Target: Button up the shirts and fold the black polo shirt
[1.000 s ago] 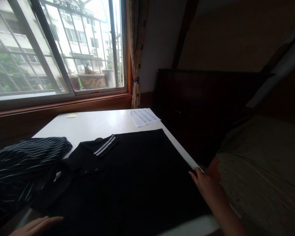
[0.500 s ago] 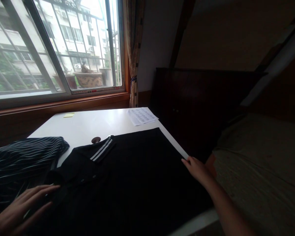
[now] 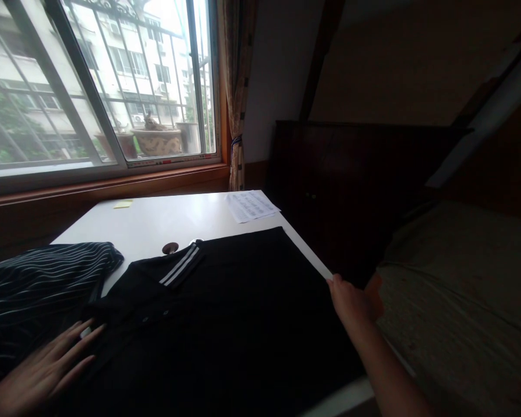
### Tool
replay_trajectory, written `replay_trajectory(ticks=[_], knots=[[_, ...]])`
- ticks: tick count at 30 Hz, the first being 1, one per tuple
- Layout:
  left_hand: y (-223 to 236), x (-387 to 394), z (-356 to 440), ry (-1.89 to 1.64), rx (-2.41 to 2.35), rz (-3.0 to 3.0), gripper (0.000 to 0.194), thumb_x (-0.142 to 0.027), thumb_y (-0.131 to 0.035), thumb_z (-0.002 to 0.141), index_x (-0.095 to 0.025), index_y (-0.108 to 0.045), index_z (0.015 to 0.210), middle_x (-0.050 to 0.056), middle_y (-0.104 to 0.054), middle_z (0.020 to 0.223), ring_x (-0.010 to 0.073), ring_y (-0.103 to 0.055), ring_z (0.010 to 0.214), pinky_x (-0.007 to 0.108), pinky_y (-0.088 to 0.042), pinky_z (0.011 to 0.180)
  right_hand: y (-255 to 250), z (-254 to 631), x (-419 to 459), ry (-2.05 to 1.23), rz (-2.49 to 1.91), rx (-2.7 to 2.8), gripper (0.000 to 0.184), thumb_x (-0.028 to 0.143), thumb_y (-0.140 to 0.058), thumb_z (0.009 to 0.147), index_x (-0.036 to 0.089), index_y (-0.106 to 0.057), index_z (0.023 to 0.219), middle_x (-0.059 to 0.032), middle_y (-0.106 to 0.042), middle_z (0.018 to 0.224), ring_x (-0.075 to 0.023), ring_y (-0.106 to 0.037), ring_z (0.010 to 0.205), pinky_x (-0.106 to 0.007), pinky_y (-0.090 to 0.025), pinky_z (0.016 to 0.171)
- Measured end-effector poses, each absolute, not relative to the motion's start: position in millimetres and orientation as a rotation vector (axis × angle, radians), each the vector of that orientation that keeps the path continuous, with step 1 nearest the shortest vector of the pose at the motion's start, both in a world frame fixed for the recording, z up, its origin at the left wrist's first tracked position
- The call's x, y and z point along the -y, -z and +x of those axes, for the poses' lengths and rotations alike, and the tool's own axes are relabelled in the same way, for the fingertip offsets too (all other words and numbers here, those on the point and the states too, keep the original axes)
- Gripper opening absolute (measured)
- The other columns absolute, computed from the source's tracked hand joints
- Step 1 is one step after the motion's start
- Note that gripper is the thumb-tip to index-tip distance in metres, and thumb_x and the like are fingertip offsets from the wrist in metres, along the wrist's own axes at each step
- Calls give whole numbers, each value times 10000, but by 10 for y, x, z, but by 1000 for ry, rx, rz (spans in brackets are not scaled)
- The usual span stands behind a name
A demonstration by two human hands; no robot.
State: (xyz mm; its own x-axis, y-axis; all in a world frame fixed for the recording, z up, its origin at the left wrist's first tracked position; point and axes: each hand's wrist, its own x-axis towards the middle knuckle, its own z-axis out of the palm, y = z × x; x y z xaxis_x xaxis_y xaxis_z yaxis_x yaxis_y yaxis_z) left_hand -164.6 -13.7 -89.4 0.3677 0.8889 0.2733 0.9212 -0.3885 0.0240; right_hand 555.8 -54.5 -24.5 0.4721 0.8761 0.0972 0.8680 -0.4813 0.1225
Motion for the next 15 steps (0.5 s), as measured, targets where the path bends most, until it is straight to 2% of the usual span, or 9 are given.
replay_trajectory(ticks=[3,6,8,11,13,15], knots=[[821,122,-1660,293,1619,-2573,510,-568,-399,946,-336,-562,1370,38,-539,1447,280,-532,1303,458,-476,1056,179,5503,545,-430,2568,-1602,315,335,-387,1003,128,-622,968,-154,-687,879,-279,-695,759,-361,-457,651],[537,86,-1519,340,1592,-2576,525,-617,-398,924,-304,-673,1244,59,-645,1313,295,-607,1204,449,-523,1009,126,5378,491,-687,2526,-1680,286,296,-417,985,124,-645,1000,-176,-660,963,-298,-663,859,-403,-466,736],[274,51,-1289,374,1549,-2517,523,-597,-374,937,-264,-727,1131,74,-667,1258,301,-604,1196,465,-511,1022,128,5209,390,-727,2527,-1803,299,288,-414,982,138,-639,1109,-177,-652,1048,-304,-639,940,-416,-474,786],[-5,-22,-756,375,1398,-2552,526,-545,-420,949,-234,-600,1334,73,-513,1461,306,-430,1378,493,-389,1136,172,4765,155,-540,2451,-2184,379,324,-425,980,164,-576,1289,-159,-579,1319,-300,-558,1181,-429,-454,957],[-27,-95,-352,393,1325,-2606,557,-548,-441,954,-235,-525,1407,73,-452,1513,310,-364,1422,495,-358,1153,204,4352,-13,-315,2318,-2429,468,393,-420,986,158,-515,1379,-147,-471,1473,-293,-441,1344,-443,-364,1095],[63,-196,3,342,1293,-2653,601,-557,-415,967,-236,-429,1476,78,-368,1563,325,-283,1459,542,-305,1162,225,3909,-157,-130,2180,-2583,557,471,-388,990,172,-432,1458,-123,-341,1571,-290,-321,1436,-467,-271,1163]])
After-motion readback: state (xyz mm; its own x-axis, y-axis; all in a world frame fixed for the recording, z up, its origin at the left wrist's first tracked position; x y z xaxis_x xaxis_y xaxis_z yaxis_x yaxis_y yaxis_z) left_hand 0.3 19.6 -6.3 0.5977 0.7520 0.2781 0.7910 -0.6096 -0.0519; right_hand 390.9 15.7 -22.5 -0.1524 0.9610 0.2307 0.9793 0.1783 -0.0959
